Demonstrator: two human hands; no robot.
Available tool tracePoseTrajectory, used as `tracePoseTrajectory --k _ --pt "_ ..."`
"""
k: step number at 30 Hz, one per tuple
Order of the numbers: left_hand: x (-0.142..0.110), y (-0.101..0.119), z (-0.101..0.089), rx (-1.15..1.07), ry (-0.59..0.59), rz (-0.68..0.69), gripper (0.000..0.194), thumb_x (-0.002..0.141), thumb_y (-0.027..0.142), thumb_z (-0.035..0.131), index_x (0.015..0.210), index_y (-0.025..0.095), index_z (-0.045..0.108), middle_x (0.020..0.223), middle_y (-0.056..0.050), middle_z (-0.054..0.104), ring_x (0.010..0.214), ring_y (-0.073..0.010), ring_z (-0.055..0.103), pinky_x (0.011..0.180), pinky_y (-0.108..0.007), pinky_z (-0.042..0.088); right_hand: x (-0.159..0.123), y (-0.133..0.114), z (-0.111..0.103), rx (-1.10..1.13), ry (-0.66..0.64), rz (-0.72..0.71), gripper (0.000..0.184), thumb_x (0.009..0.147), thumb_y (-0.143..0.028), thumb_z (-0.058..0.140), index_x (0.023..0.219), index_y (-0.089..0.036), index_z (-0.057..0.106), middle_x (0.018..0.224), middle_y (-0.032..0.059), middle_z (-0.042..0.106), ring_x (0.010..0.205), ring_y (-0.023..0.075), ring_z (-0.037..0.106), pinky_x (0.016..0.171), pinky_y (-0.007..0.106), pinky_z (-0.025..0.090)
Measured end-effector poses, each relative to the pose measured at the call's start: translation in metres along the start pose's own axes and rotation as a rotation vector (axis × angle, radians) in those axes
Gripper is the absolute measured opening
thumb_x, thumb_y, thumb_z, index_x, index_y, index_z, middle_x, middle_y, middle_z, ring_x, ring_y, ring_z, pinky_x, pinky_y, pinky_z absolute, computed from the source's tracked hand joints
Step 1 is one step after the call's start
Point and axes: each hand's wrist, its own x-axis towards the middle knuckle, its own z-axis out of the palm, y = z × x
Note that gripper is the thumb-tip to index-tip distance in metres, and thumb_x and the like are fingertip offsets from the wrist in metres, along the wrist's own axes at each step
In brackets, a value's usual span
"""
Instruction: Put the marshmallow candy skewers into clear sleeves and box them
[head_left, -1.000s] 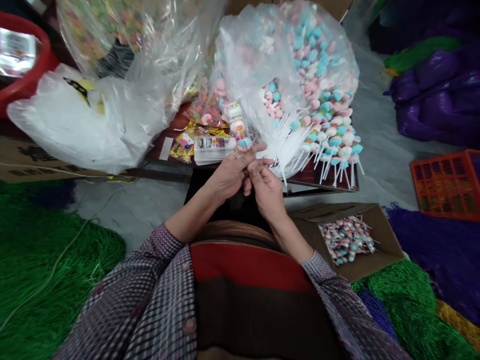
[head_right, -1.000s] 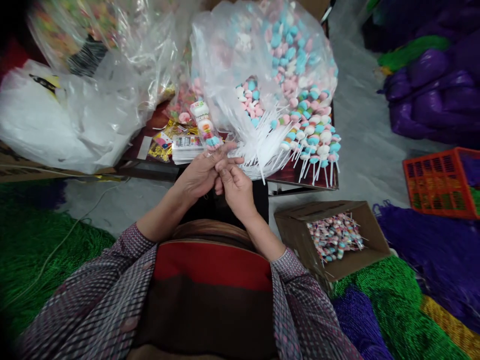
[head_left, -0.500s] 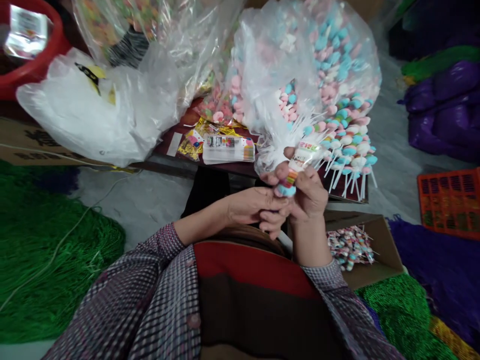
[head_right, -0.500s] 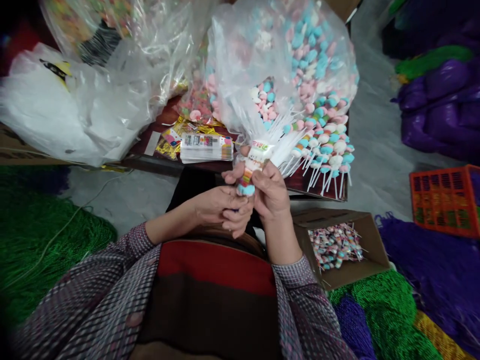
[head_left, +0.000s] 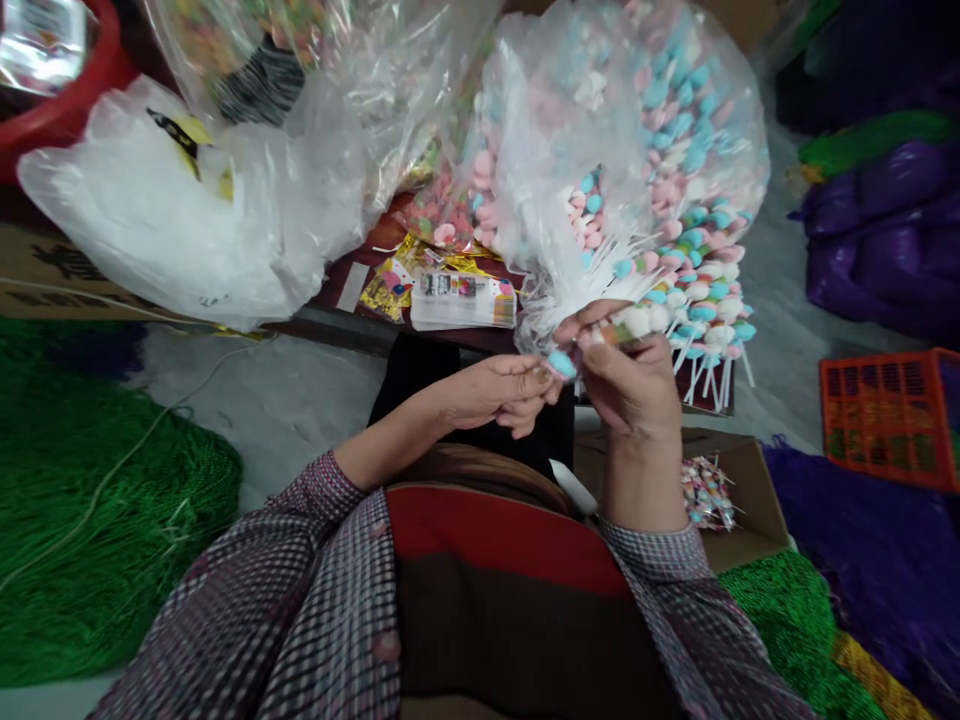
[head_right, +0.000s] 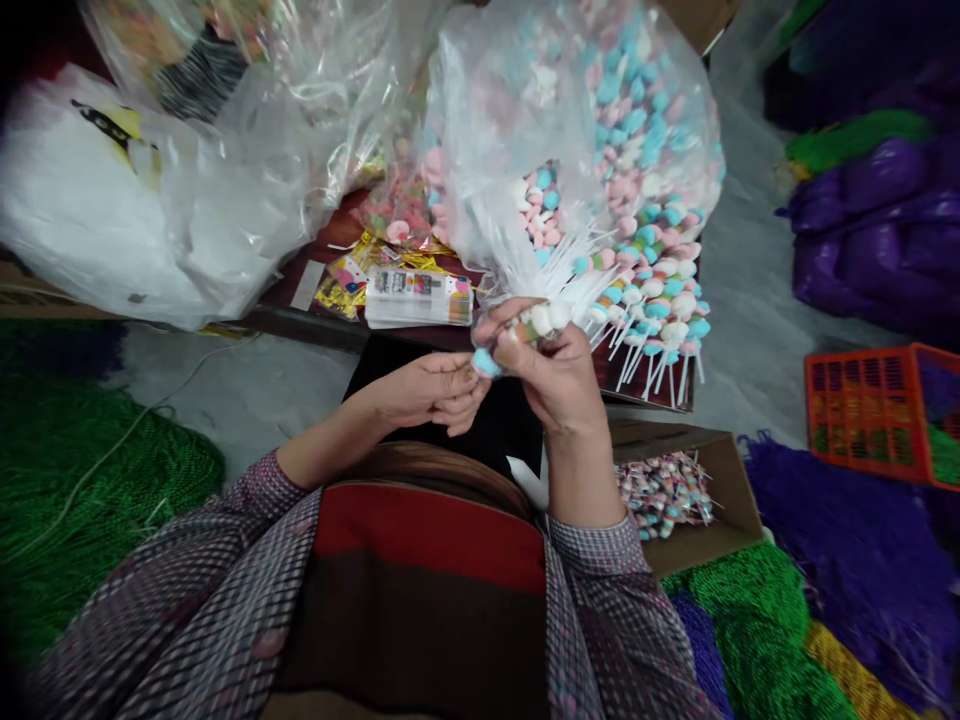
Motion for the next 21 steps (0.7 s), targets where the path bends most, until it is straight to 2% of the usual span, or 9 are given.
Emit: tracePoseTrajectory --k 2,4,6,7,9,11,14,18,21 --pt "0.000 -0.001 -0.006 0.316 0.284 0.140 0.049 0.092 0.070 0.050 0.090 0.021 0.054 0.058 0.007 0.041 0.048 -0.0102 0.040 0.054 -0.026 0.043 0.012 0.006 0.012 -0.011 0.134 -0.023 0.022 0.076 -0.041 0.085 0.084 -0.028 0.069 0.076 -0.0029 0.067 0.060 0.0127 0.056 0.051 0.028 0.047" --pt "0.000 -0.003 -0.016 0.695 0.578 0.254 0.045 0.097 0.063 0.046 0.093 0.020 0.057 0.067 0.001 0.052 0.059 -0.0131 0.051 0.060 -0.027 0.044 0.026 0.015 0.028 -0.032 0.240 -0.042 0.026 0.075 -0.043 0.086 0.083 -0.028 0.067 0.071 -0.0041 0.061 0.059 0.0121 0.054 0.050 0.027 0.045" --pt "-0.001 -0.005 -0.029 0.909 0.771 0.320 0.042 0.099 0.059 0.047 0.090 0.020 0.059 0.071 -0.002 0.056 0.064 -0.0147 0.056 0.062 -0.027 0.043 0.041 0.024 0.040 -0.073 0.246 -0.018 0.032 0.075 -0.051 0.084 0.088 -0.028 0.066 0.072 -0.0038 0.061 0.062 0.0121 0.057 0.051 0.025 0.046" --pt "-0.003 -0.005 -0.036 0.905 0.822 0.340 0.042 0.099 0.058 0.048 0.087 0.020 0.058 0.069 -0.001 0.055 0.062 -0.0142 0.055 0.061 -0.027 0.042 0.049 0.027 0.044 -0.103 0.204 0.012 0.036 0.076 -0.056 0.082 0.090 -0.027 0.066 0.074 -0.0030 0.063 0.064 0.0122 0.059 0.051 0.025 0.047" --pt "-0.009 -0.005 -0.050 0.694 0.847 0.367 0.041 0.098 0.058 0.051 0.081 0.021 0.056 0.060 0.003 0.047 0.052 -0.0112 0.048 0.055 -0.025 0.040 0.068 0.032 0.045 -0.215 0.071 0.074 0.041 0.081 -0.064 0.072 0.093 -0.025 0.067 0.079 -0.0008 0.067 0.068 0.0131 0.063 0.055 0.025 0.050" --pt "-0.015 0.000 -0.062 0.349 0.825 0.392 0.040 0.096 0.058 0.056 0.078 0.022 0.053 0.053 0.007 0.037 0.043 -0.0079 0.038 0.049 -0.022 0.039 0.088 0.040 0.039 -0.412 -0.032 0.065 0.042 0.090 -0.063 0.061 0.093 -0.022 0.070 0.082 0.0014 0.070 0.075 0.0153 0.067 0.062 0.028 0.053" --pt "-0.022 0.010 -0.072 -0.037 0.832 0.419 0.036 0.094 0.052 0.063 0.077 0.022 0.053 0.048 0.011 0.029 0.037 -0.0056 0.027 0.045 -0.020 0.040 0.119 0.055 0.032 -0.849 -0.102 -0.021 0.033 0.097 -0.045 0.057 0.088 -0.019 0.074 0.083 0.0045 0.073 0.089 0.0208 0.070 0.078 0.033 0.054" --pt "-0.024 0.016 -0.072 -0.204 0.871 0.408 0.032 0.093 0.044 0.068 0.075 0.021 0.055 0.046 0.012 0.030 0.034 -0.0046 0.027 0.042 -0.020 0.041 0.143 0.072 0.041 -1.342 -0.218 0.055 0.017 0.091 -0.026 0.061 0.091 -0.017 0.077 0.097 0.0117 0.077 0.099 0.0277 0.070 0.090 0.040 0.052" --pt "-0.023 0.015 -0.070 -0.222 0.879 0.394 0.031 0.094 0.043 0.067 0.075 0.021 0.055 0.046 0.012 0.032 0.033 -0.0042 0.028 0.040 -0.020 0.040 0.149 0.077 0.052 -1.482 -0.245 0.107 0.021 0.090 -0.024 0.061 0.102 -0.015 0.075 0.113 0.0189 0.074 0.105 0.0327 0.069 0.088 0.042 0.052"
